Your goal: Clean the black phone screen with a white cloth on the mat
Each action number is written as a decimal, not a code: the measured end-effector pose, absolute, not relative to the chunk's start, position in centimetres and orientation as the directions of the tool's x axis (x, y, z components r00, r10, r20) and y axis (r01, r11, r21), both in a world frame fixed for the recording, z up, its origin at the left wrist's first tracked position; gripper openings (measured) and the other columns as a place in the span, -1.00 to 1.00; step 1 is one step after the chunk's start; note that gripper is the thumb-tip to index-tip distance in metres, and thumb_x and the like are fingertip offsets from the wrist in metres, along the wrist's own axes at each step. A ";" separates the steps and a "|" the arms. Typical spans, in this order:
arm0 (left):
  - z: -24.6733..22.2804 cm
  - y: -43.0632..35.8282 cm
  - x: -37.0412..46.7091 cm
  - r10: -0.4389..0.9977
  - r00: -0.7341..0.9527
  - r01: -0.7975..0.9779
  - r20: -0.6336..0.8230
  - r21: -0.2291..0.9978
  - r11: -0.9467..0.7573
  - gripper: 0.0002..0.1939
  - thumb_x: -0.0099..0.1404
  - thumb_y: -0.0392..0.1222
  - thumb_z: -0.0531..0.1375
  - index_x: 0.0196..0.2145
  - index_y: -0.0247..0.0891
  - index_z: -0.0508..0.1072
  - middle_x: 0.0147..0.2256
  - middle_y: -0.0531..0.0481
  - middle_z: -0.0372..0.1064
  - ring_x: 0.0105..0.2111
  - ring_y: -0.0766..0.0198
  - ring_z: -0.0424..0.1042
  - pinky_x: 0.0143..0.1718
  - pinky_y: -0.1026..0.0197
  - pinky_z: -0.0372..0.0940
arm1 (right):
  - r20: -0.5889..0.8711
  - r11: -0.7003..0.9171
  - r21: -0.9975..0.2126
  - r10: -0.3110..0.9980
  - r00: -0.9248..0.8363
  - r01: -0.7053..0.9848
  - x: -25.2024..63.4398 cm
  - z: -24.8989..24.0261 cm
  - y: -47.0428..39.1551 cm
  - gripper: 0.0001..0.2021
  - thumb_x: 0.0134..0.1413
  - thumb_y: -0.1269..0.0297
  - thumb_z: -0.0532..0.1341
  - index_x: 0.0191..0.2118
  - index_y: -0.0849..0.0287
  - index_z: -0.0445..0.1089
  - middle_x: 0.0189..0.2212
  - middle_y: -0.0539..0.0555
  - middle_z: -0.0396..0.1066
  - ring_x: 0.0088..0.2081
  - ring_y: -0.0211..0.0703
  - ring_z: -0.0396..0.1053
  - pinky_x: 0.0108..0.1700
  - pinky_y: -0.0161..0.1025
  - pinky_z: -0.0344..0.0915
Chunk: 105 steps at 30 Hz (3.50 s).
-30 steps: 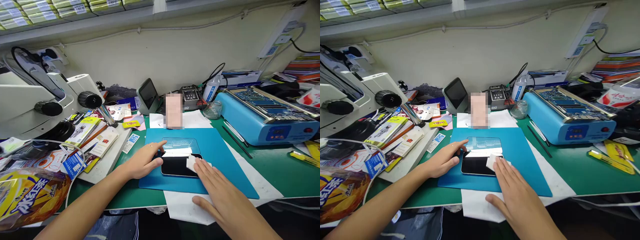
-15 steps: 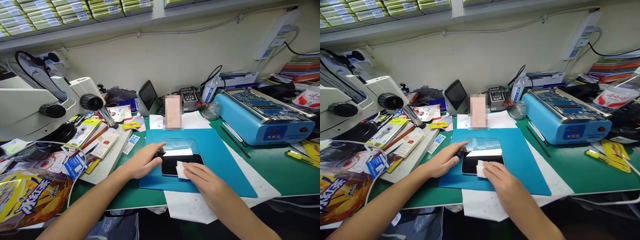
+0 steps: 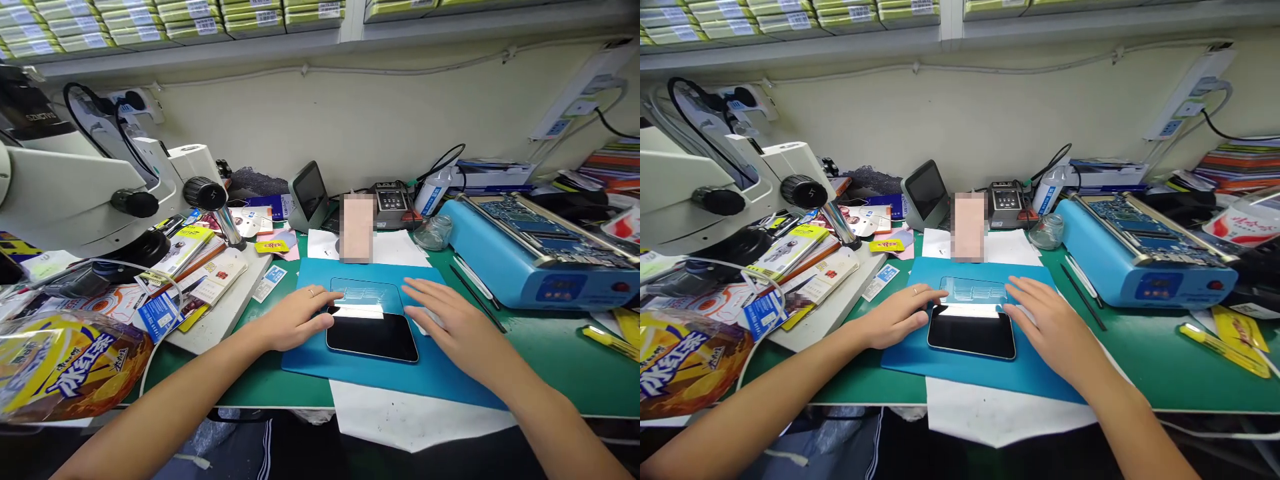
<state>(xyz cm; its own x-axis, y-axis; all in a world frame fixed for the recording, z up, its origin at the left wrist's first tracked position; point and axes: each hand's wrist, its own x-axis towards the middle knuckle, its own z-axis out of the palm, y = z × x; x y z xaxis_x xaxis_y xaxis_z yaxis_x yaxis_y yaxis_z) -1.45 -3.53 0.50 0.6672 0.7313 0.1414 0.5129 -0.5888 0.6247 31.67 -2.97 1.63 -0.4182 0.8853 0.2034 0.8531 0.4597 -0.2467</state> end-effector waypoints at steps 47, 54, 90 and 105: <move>-0.3 -4.1 -0.3 0.686 0.703 0.507 0.186 0.547 -0.667 -0.31 0.18 0.15 0.38 0.18 -0.18 0.41 0.02 -0.15 0.31 0.01 0.00 0.33 0.10 0.01 0.27 | -0.291 0.121 -0.210 0.940 -0.180 0.970 26.3 5.0 1.7 -0.56 -0.19 -0.22 0.33 -0.41 0.08 0.38 -0.26 0.11 0.41 -0.33 0.00 0.42 -0.42 -0.14 0.27; -0.1 -4.0 -0.5 0.657 0.730 0.476 0.186 0.552 -0.685 -0.32 0.16 0.12 0.39 0.17 -0.20 0.42 -0.02 -0.13 0.31 -0.01 0.04 0.33 0.09 0.05 0.26 | -0.278 0.119 -0.189 0.946 -0.170 0.975 25.6 5.1 1.3 -0.55 -0.24 -0.21 0.36 -0.44 0.09 0.35 -0.26 0.14 0.40 -0.33 0.03 0.43 -0.43 -0.12 0.29; 0.7 -3.9 -0.7 0.797 0.582 0.646 0.159 0.505 -0.572 -0.37 0.12 0.09 0.40 0.07 -0.23 0.38 0.00 -0.16 0.39 -0.03 -0.03 0.39 0.04 -0.06 0.33 | 0.315 0.437 -0.563 0.898 -0.307 0.701 28.3 4.5 -3.4 -0.65 0.31 -0.03 0.06 -0.27 0.04 0.49 -0.22 0.16 0.52 -0.17 0.07 0.48 -0.15 -0.03 0.43; 0.8 -3.5 -1.0 0.729 0.663 0.553 0.170 0.545 -0.630 -0.44 0.36 0.19 0.25 0.17 -0.18 0.37 0.10 -0.15 0.42 0.07 0.01 0.36 0.13 -0.01 0.24 | 0.489 0.764 -0.322 0.640 -0.593 0.559 30.1 -0.2 -5.8 -0.80 0.32 0.23 0.19 -0.06 -0.07 0.56 0.03 0.12 0.51 0.08 0.04 0.46 0.02 0.03 0.52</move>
